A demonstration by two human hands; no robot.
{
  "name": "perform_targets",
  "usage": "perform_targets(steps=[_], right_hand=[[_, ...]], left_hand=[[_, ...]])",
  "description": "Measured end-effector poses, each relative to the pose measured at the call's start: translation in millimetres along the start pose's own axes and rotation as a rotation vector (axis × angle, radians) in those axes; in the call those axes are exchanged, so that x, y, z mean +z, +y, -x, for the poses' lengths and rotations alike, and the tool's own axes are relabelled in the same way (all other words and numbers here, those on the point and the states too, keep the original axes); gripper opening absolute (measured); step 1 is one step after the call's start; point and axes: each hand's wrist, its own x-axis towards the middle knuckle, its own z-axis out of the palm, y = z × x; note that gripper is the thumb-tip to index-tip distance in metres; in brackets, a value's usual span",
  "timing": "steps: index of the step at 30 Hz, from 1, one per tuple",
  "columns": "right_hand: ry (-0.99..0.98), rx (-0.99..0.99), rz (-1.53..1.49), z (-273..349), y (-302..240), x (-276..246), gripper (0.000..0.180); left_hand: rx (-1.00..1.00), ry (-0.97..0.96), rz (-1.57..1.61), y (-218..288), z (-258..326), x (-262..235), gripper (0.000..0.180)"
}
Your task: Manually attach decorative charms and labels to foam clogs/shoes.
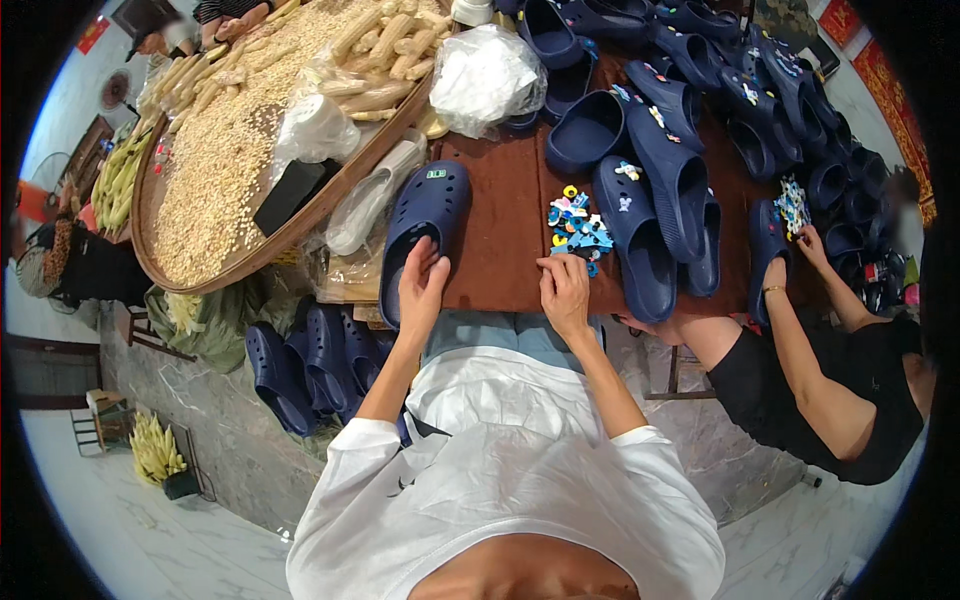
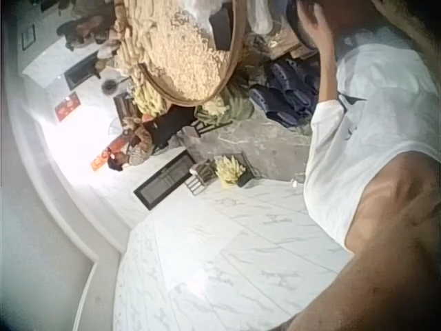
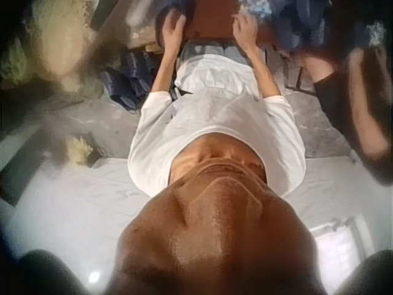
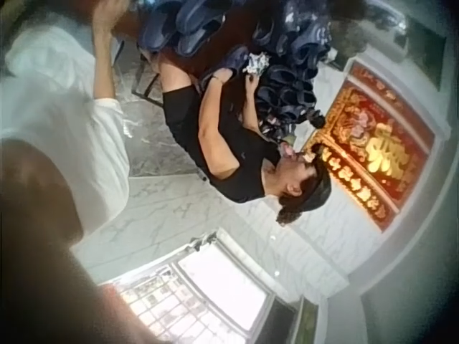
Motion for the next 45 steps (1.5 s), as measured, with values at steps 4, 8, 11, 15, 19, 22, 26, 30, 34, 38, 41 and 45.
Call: perform_targets(steps=[4,8,11,15,19,22,26,30,34,38,41,45], right_hand=[[0.047,0.033,0.067,-13,-4,-18,0.022],[-0.038,0.106,0.132,-32,16,-21,0.053],[-0.058,0.076,0.254,-42,26,-8,0.058],[-0.115,0.066,0.236,-45,27,-4,0.059],[-0.149,0.022,0.216,-47,26,-8,0.054],[-0.197,-0.012,0.193,-48,21,-13,0.052],[-0.272,-0.071,0.131,-46,15,-21,0.044],[-0.169,0.016,0.012,-46,23,-19,0.036],[-0.131,0.033,0.198,-51,35,-22,0.036],[-0.238,0.039,0.222,-44,39,-27,0.034],[-0.27,0.144,-0.033,-48,27,-37,0.033],[-0.164,0.177,-0.028,-51,26,-48,0.031]], left_hand=[[-0.337,0.066,0.367,-6,-43,3,0.048],[-0.516,0.027,0.85,16,-70,5,0.041],[-0.542,0.051,0.958,-15,-83,3,0.038],[-0.574,0.156,1.083,-2,-63,19,0.039],[-0.683,0.21,1.129,16,-15,41,0.041],[-0.744,0.16,1.118,12,20,52,0.039],[-0.714,0.141,1.143,15,43,58,0.032],[-0.723,0.173,1.155,12,44,59,0.021],[-0.638,0.086,1.168,-12,40,51,0.008],[-0.599,0.032,1.157,-10,40,50,0.011],[-0.555,-0.013,1.188,-20,41,48,0.008],[-0.555,-0.046,1.131,-28,37,46,0.027]])
